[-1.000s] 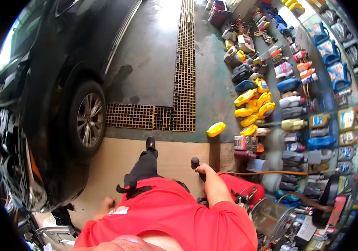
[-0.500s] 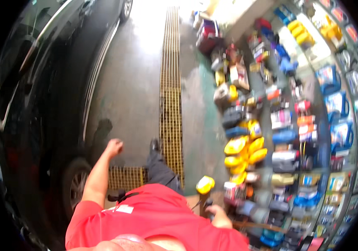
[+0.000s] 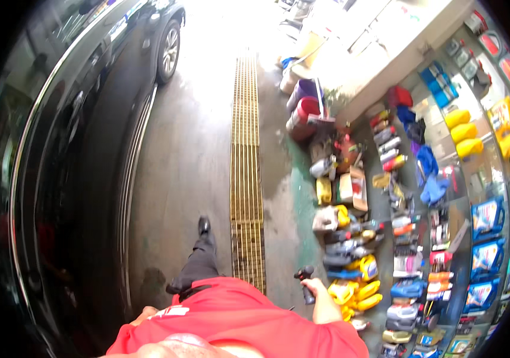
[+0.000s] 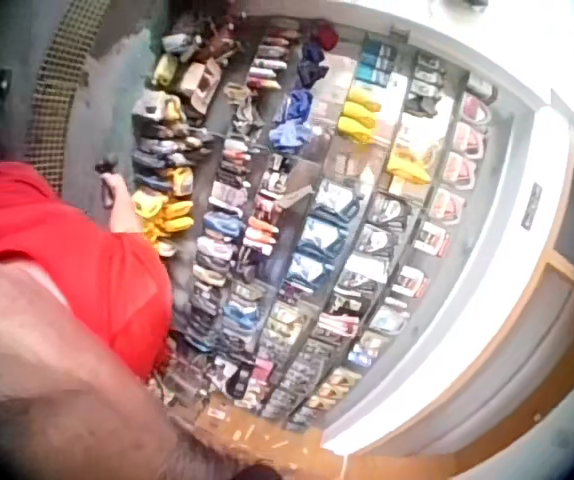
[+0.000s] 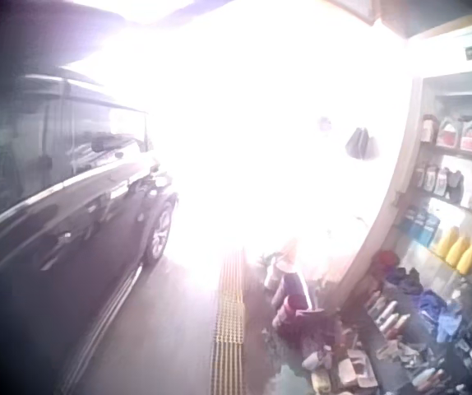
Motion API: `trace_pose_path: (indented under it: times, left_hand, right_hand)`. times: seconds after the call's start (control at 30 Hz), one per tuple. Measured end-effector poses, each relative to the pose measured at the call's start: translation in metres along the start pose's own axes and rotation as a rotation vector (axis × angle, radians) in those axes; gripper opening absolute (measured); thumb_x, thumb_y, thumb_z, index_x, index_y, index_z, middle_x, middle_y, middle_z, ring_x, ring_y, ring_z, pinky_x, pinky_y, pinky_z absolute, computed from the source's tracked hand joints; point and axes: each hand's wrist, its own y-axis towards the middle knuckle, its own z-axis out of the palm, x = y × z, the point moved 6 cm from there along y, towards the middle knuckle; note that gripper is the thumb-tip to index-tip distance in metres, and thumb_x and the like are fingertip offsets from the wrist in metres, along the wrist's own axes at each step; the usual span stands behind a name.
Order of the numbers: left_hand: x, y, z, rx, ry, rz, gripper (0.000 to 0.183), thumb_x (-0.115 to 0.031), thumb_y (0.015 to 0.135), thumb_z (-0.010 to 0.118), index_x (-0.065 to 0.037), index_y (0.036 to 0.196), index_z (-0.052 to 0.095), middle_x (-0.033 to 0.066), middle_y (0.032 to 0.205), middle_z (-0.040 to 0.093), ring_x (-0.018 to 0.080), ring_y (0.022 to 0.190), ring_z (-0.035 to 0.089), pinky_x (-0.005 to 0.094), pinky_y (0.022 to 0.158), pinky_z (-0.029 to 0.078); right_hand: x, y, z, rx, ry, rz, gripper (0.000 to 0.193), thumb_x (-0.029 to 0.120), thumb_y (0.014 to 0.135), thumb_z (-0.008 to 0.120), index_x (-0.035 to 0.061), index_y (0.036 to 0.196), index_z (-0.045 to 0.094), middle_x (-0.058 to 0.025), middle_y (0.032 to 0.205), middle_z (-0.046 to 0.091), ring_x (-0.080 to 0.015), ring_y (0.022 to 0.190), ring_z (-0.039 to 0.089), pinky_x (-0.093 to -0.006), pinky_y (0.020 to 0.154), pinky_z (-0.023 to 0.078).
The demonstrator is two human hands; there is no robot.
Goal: The person uses a power drill to drive a screw into a car bumper while other people hold the bumper in place.
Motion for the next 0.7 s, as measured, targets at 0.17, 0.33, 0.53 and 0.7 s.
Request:
trace_pose_path:
  times: [0.17, 0.33, 0.53, 0.7]
  left_hand:
    - [-0.360, 0.038, -0.095, -0.227, 0.453, 0.672, 0.022, -0.024, 0.084, 0.069, -0.004, 0.074, 0.072, 0.0168, 0.073, 0.070, 0.0280, 0.065, 0.067, 0.0441, 0.062, 0.053]
    - [-0.806, -0.035, -0.166, -0.220, 0.162, 1.051, 0.024, -0.025, 0.088, 0.067, -0.003, 0.080, 0.072, 0.0129, 0.070, 0.069, 0.0255, 0.065, 0.067, 0.0413, 0.067, 0.054]
    - [-1.109, -0.020, -0.210, -0.222, 0.141, 1.185, 0.020, -0.020, 0.091, 0.066, -0.001, 0.087, 0.074, 0.0104, 0.069, 0.070, 0.0201, 0.062, 0.068, 0.0370, 0.062, 0.055]
    - [-1.132, 0.082, -0.233, -0.224, 0.672, 0.980, 0.032, -0.033, 0.087, 0.060, -0.009, 0.072, 0.073, 0.0151, 0.079, 0.072, 0.0302, 0.076, 0.071, 0.0455, 0.075, 0.055]
  right_hand:
    - [0.213, -0.006, -0.014, 0.087, -0.294, -0.036, 0.040, 0.031, 0.074, 0.081, -0.0040, 0.091, 0.072, -0.0129, 0.081, 0.069, -0.0246, 0.071, 0.065, -0.0411, 0.061, 0.052]
    - [0.388, 0.012, -0.009, 0.254, -0.452, 0.044, 0.046, 0.038, 0.075, 0.082, -0.0043, 0.092, 0.075, -0.0142, 0.088, 0.073, -0.0269, 0.076, 0.068, -0.0403, 0.066, 0.054]
    - [0.692, 0.076, -0.029, 0.196, -0.537, 0.088, 0.043, 0.039, 0.077, 0.083, -0.0022, 0.088, 0.074, -0.0119, 0.081, 0.072, -0.0243, 0.068, 0.066, -0.0403, 0.062, 0.053]
    - [0.986, 0.123, -0.068, -0.042, -0.616, -0.152, 0.048, 0.041, 0.075, 0.085, -0.0034, 0.088, 0.075, -0.0125, 0.084, 0.072, -0.0233, 0.071, 0.067, -0.0396, 0.066, 0.054]
